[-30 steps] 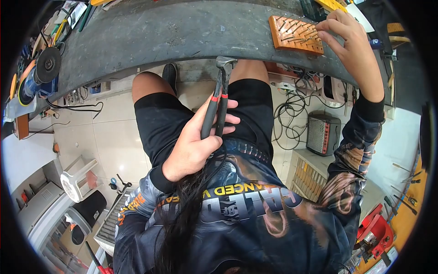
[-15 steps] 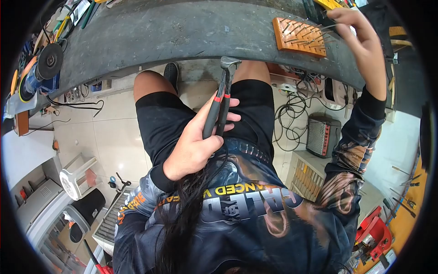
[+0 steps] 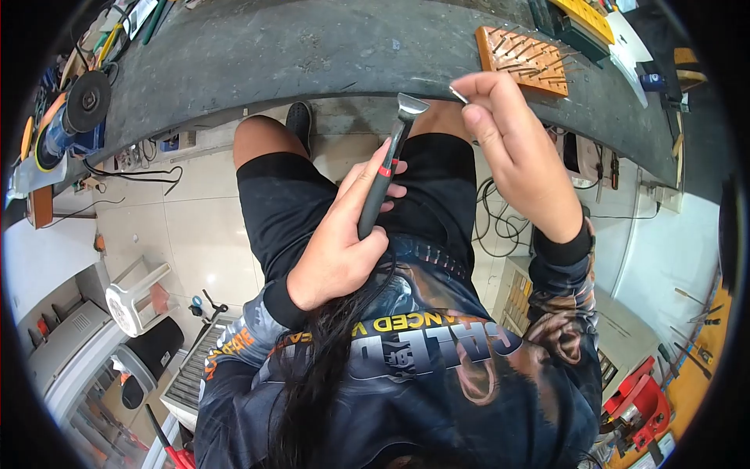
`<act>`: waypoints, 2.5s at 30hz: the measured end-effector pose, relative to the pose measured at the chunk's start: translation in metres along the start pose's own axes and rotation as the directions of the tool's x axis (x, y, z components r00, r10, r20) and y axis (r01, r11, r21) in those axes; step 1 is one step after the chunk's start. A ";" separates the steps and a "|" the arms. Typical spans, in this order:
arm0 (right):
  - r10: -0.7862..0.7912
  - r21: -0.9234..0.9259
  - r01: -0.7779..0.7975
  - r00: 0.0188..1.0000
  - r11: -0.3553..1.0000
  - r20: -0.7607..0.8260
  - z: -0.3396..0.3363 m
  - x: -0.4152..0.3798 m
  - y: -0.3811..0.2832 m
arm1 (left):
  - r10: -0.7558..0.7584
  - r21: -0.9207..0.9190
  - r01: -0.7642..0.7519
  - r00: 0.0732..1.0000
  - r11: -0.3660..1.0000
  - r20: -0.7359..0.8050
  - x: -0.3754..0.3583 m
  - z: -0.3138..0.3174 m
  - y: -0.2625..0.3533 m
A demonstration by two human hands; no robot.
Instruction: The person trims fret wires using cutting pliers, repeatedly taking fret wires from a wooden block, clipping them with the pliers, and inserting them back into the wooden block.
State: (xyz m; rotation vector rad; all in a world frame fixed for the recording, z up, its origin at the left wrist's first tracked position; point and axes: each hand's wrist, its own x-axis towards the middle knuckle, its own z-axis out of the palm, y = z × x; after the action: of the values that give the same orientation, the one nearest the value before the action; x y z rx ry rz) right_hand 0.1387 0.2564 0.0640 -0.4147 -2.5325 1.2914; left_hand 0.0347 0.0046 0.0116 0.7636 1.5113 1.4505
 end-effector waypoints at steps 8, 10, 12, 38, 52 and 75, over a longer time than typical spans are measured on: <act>0.087 0.034 -0.088 0.996 0.996 0.036 0.014 -0.001 -0.004 | 0.086 0.055 -0.086 0.996 0.995 -0.005 -0.001 -0.001 -0.003; -0.010 0.085 0.010 1.000 0.996 0.001 0.021 -0.002 0.007 | 0.104 0.072 -0.104 0.995 0.992 0.002 -0.001 -0.001 -0.002; -0.024 0.069 0.024 1.000 0.997 -0.003 0.022 -0.002 0.008 | 0.113 0.100 -0.114 0.994 0.988 0.009 -0.002 -0.002 -0.002; -0.457 -0.708 0.328 0.889 0.625 0.009 0.017 0.010 -0.001 | 0.013 0.043 -0.009 0.996 0.999 -0.090 -0.010 0.005 -0.005; -0.557 -0.642 0.453 0.829 0.619 0.049 0.011 0.028 -0.001 | 0.017 0.049 -0.010 0.990 0.999 -0.143 -0.008 0.005 0.001; -0.493 -0.738 0.350 0.869 0.577 0.027 0.029 0.014 0.005 | 0.021 0.098 -0.009 0.993 0.995 -0.113 -0.009 0.009 -0.002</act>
State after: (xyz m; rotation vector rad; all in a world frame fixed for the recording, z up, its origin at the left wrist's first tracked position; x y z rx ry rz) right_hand 0.1161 0.2433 0.0449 -0.0301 -2.6398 0.0139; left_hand 0.0473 0.0000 0.0115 0.7628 1.6765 1.4612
